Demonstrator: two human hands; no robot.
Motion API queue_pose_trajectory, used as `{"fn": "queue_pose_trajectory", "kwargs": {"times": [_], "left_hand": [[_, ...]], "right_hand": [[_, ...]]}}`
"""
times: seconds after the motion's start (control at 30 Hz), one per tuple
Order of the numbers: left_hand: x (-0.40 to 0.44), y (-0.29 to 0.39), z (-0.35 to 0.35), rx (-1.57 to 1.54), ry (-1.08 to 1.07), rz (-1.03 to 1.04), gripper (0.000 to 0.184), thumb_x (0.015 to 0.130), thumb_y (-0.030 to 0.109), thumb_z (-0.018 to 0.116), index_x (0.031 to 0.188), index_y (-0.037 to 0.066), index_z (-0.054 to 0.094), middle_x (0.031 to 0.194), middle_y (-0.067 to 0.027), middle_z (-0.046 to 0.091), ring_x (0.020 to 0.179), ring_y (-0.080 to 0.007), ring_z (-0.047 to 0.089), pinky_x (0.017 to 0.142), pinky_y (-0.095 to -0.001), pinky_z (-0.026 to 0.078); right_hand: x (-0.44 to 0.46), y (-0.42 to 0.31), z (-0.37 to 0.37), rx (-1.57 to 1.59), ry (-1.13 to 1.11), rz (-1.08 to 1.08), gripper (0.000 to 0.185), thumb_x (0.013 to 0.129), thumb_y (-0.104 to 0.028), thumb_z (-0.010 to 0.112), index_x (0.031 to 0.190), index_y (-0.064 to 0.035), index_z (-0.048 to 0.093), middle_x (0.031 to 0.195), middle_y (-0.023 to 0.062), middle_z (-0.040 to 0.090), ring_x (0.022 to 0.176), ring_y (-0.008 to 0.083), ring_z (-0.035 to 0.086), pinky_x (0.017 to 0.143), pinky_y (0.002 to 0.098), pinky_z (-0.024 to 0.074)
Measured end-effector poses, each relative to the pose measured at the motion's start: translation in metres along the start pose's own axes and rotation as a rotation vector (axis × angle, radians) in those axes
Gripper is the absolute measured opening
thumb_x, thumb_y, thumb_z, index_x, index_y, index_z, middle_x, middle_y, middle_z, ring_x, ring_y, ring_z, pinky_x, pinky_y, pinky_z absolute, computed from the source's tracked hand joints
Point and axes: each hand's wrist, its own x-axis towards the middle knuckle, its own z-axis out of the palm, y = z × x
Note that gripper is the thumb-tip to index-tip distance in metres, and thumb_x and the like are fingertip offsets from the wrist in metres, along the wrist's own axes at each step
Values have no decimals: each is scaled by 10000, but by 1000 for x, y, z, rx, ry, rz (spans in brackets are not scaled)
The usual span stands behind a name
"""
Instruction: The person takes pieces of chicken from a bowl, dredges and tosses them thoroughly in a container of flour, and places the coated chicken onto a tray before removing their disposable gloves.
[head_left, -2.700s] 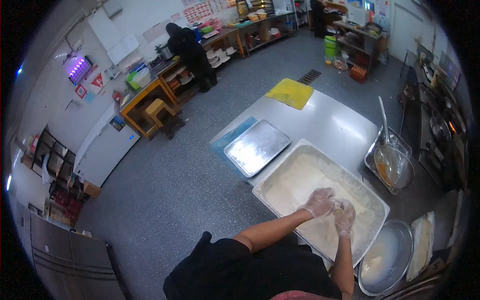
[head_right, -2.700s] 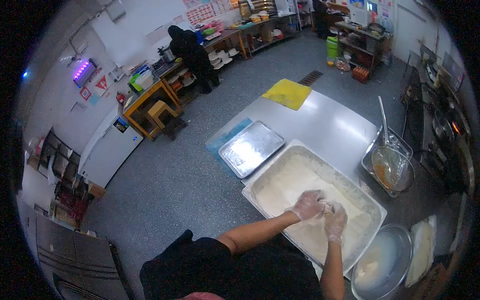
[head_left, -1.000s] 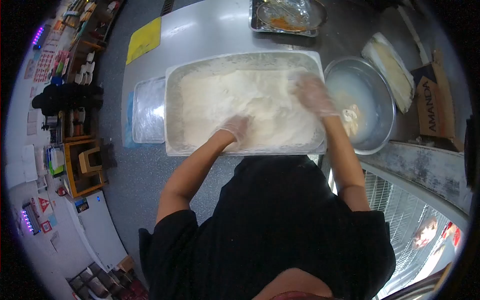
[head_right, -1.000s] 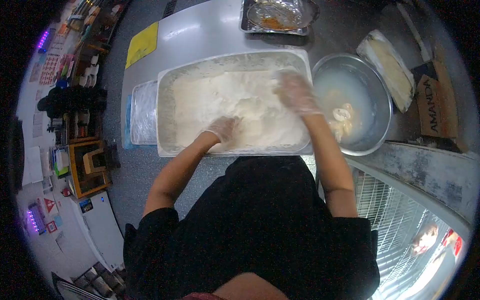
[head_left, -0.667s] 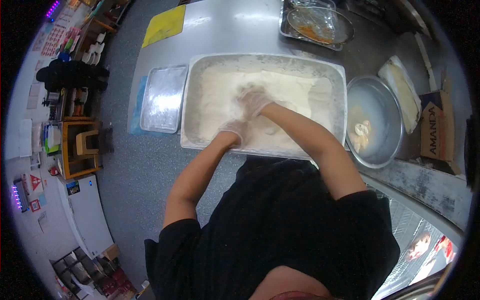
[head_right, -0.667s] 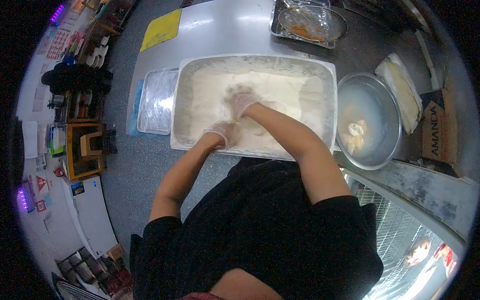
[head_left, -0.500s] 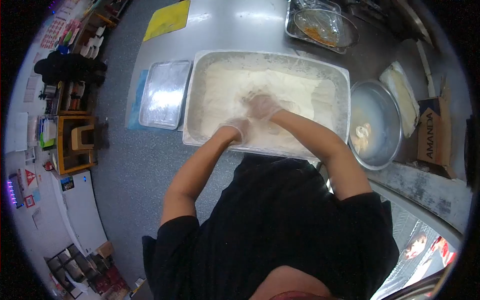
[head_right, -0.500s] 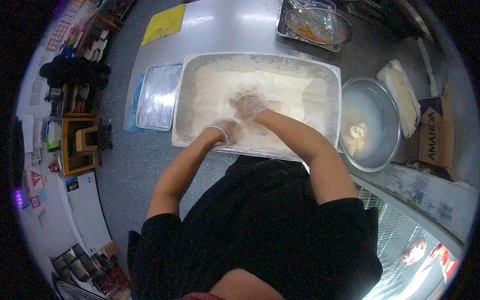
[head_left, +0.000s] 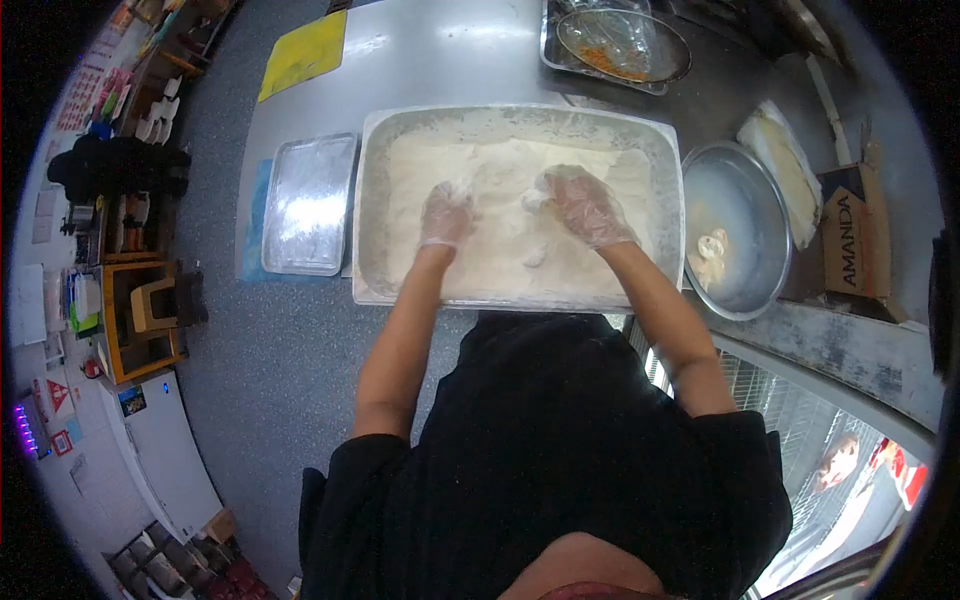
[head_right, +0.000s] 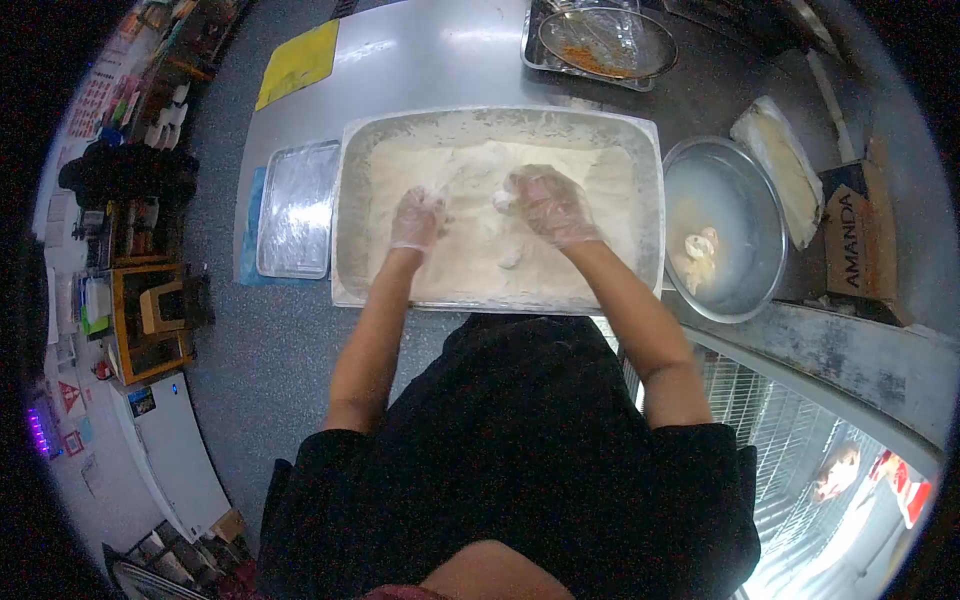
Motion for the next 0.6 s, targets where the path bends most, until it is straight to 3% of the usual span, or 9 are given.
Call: {"fn": "queue_pose_trajectory", "kwargs": {"times": [0.03, 0.1, 0.13, 0.2, 0.23, 0.3, 0.4, 0.53, 0.6], "left_hand": [[19, -24, 11, -2, -2, 5, 300, 811, 198, 547, 1042, 6, 546, 878, -144, 587, 801, -217, 594, 686, -322, 500], [71, -90, 41, 863, 256, 789, 334, 771, 245, 562, 1076, 110, 546, 1055, -154, 554, 995, -287, 518, 862, -358, 418], [53, -63, 41, 860, 252, 796, 334, 771, 245, 562, 1076, 110, 546, 1055, -154, 554, 995, -287, 518, 862, -358, 418], [14, -16, 34, 532, -61, 517, 323, 764, 263, 567, 1049, 111, 572, 1010, -120, 581, 986, -267, 526, 821, -361, 443], [13, -12, 34, 537, -66, 522, 323, 764, 263, 567, 1049, 111, 572, 1010, -120, 581, 986, -267, 526, 821, -361, 443], [9, -11, 35, 951, 194, 664, 314, 739, 291, 598, 974, 83, 611, 943, -99, 611, 919, -253, 562, 761, -362, 463], [7, -11, 40, 622, 123, 567, 290, 765, 347, 601, 829, 64, 625, 823, -115, 610, 817, -277, 573, 747, -378, 450], [8, 3, 35, 858, 140, 727, 317, 722, 367, 642, 813, 64, 623, 821, -115, 613, 816, -273, 577, 740, -380, 452], [-7, 33, 33, 757, 84, 507, 278, 714, 335, 650, 811, 75, 627, 831, -114, 621, 810, -273, 581, 741, -378, 452]], "right_hand": [[1, -1, 8, -56, 193, -14, 254, 772, -195, 528, 955, -20, 540, 881, 176, 585, 892, 292, 556, 793, 397, 429], [2, 0, 24, -120, 392, -29, 251, 769, -200, 532, 947, -24, 545, 884, 173, 585, 889, 297, 554, 785, 401, 429], [1, 0, 32, -111, 236, 34, 238, 760, -191, 530, 938, -36, 558, 897, 172, 590, 877, 315, 560, 786, 406, 439], [2, -4, 21, 54, 86, 145, 245, 715, -184, 553, 912, -40, 575, 899, 183, 593, 857, 342, 562, 804, 419, 438], [1, -4, 18, 55, 92, 151, 245, 715, -184, 553, 912, -40, 575, 899, 183, 593, 857, 342, 562, 804, 419, 438], [-5, -4, 15, 34, 102, 213, 251, 690, -194, 572, 882, -32, 578, 875, 180, 595, 843, 335, 562, 798, 424, 434], [-8, 10, 25, 157, 184, 45, 252, 681, -193, 579, 871, -27, 577, 857, 180, 596, 831, 329, 562, 760, 429, 438], [-6, 16, 13, 300, 39, 70, 246, 678, -183, 577, 861, -19, 582, 823, 185, 596, 822, 333, 562, 737, 424, 434], [-4, 17, 5, 270, 43, 159, 137, 686, -151, 578, 778, -56, 613, 795, 153, 601, 775, 322, 570, 713, 399, 447]]}}
